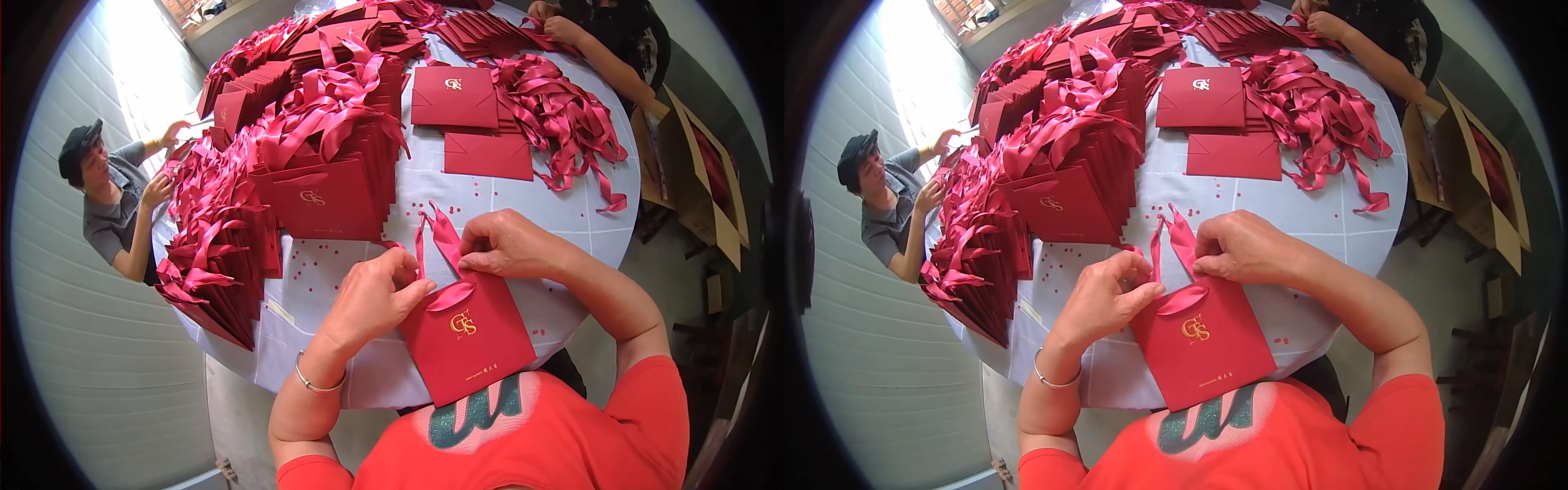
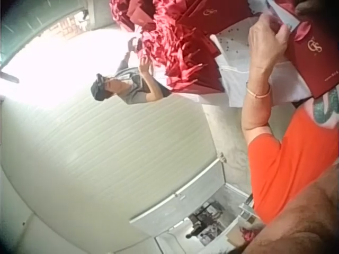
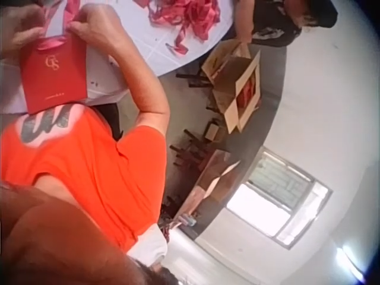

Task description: The person assembles gift bags by threading ribbon handles through the slits and securing them by hand.

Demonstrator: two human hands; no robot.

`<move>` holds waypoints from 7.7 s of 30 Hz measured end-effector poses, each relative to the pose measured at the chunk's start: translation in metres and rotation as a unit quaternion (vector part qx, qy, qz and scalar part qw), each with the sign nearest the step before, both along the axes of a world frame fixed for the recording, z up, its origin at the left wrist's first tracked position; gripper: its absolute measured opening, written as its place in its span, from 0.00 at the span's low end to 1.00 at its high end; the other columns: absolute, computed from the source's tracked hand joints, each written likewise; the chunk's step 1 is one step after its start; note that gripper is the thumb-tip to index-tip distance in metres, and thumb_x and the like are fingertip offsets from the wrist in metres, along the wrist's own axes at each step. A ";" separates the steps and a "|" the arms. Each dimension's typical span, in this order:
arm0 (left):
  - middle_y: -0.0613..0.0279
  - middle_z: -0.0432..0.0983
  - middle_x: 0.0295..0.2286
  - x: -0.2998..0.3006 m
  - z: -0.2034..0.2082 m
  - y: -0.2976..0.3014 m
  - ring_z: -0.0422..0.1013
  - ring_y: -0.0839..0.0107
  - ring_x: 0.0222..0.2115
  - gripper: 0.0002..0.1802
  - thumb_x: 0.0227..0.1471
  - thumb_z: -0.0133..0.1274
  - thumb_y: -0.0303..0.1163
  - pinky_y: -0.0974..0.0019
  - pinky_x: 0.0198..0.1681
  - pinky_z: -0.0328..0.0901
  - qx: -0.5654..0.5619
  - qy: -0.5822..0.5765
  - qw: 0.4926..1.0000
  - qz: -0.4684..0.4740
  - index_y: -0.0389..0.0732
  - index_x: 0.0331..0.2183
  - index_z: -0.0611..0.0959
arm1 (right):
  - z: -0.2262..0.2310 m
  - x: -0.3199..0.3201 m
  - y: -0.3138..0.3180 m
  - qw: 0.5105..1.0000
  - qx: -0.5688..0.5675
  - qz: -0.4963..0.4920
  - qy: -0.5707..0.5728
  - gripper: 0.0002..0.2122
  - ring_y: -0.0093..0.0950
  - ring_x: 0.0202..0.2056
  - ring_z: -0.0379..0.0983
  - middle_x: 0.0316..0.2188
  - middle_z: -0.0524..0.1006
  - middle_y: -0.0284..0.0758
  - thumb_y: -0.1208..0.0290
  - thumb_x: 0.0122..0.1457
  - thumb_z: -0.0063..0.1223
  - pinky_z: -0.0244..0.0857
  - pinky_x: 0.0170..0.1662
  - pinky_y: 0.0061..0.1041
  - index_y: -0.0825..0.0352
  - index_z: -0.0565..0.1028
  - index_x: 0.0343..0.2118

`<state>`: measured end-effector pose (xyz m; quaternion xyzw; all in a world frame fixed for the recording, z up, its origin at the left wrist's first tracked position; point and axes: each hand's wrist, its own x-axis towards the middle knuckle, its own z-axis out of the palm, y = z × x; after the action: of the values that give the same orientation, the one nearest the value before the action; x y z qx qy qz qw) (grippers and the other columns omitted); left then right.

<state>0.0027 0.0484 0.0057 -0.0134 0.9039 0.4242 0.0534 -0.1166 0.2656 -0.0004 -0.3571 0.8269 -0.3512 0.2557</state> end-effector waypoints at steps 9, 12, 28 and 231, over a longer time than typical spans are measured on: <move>0.59 0.79 0.26 -0.011 -0.026 0.008 0.75 0.78 0.25 0.27 0.47 0.62 0.18 0.75 0.27 0.68 0.199 -0.035 0.974 0.097 0.32 0.47 0.67 | -0.013 0.000 0.004 0.997 -0.068 0.013 0.018 0.08 0.40 0.31 0.78 0.28 0.81 0.43 0.69 0.53 0.60 0.71 0.35 0.34 0.67 0.80 0.32; 0.59 0.79 0.31 -0.013 -0.021 0.009 0.75 0.78 0.28 0.27 0.48 0.60 0.16 0.77 0.28 0.68 0.306 -0.028 0.946 0.107 0.33 0.49 0.66 | -0.018 0.001 0.005 0.994 -0.082 0.016 0.066 0.07 0.41 0.31 0.77 0.29 0.80 0.43 0.70 0.53 0.60 0.70 0.36 0.36 0.67 0.80 0.31; 0.63 0.79 0.31 -0.016 -0.021 0.007 0.70 0.85 0.24 0.24 0.53 0.57 0.17 0.81 0.25 0.64 0.390 0.126 0.894 0.180 0.35 0.50 0.69 | -0.022 0.000 0.013 0.992 -0.110 0.021 0.057 0.07 0.41 0.30 0.77 0.27 0.79 0.44 0.70 0.54 0.61 0.70 0.34 0.35 0.68 0.80 0.31; 0.56 0.80 0.27 -0.002 -0.035 0.005 0.72 0.76 0.30 0.16 0.46 0.44 0.20 0.68 0.35 0.69 0.267 -0.108 0.954 -0.078 0.27 0.37 0.81 | 0.017 0.056 -0.027 0.947 0.043 0.132 0.290 0.06 0.40 0.25 0.76 0.26 0.76 0.42 0.76 0.49 0.62 0.70 0.27 0.33 0.69 0.76 0.30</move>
<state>0.0004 0.0532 -0.0292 0.0267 0.7445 0.6409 0.1851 -0.0607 0.2385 0.0166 -0.5378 0.8253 -0.1596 0.0638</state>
